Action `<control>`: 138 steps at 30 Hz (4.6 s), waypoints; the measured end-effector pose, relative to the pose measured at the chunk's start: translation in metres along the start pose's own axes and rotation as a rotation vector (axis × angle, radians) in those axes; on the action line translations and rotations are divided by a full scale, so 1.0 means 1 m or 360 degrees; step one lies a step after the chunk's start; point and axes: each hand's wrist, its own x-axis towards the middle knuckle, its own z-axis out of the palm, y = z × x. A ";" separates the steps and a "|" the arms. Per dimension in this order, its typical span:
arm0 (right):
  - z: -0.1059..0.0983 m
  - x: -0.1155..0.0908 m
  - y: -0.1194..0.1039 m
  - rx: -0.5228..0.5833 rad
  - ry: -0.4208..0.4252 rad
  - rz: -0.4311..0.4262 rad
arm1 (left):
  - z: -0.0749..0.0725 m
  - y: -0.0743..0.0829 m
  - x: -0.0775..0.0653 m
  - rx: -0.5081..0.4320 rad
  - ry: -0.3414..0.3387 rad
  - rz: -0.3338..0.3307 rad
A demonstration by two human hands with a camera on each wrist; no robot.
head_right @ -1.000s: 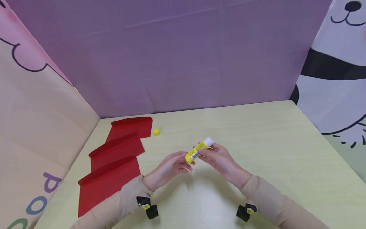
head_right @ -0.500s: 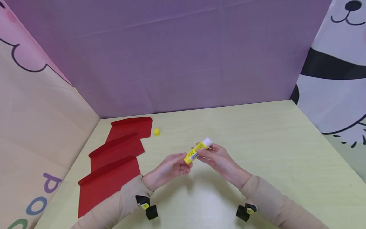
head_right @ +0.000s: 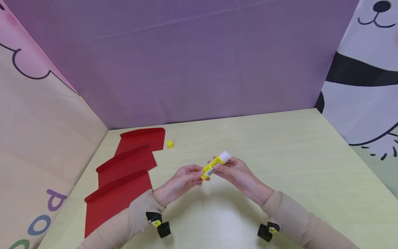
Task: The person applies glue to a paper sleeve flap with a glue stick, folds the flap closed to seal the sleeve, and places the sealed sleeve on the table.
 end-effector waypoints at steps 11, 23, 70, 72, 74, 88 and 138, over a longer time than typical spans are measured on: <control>0.002 -0.001 0.001 0.0051 0.0016 -0.0012 | 0.003 0.000 0.000 0.0205 0.0203 0.0031; 0.002 0.000 0.005 -0.0023 0.0039 0.0016 | 0.008 -0.002 -0.001 0.0259 0.0305 0.0065; -0.017 -0.006 0.003 -0.0761 0.0240 -0.0201 | -0.061 0.012 -0.033 0.0897 0.0263 0.0122; -0.018 -0.007 0.002 -0.0842 0.0267 -0.0231 | -0.068 0.014 -0.039 0.0915 0.0314 0.0119; -0.019 -0.008 0.001 -0.0935 0.0301 -0.0254 | -0.074 0.016 -0.044 0.0920 0.0359 0.0114; -0.036 -0.011 0.003 -0.1332 0.0376 -0.0498 | -0.134 0.025 -0.075 0.1218 0.0701 0.0178; -0.059 -0.012 0.015 -0.1702 0.0369 -0.0918 | -0.240 0.005 -0.143 0.2349 0.0733 0.0218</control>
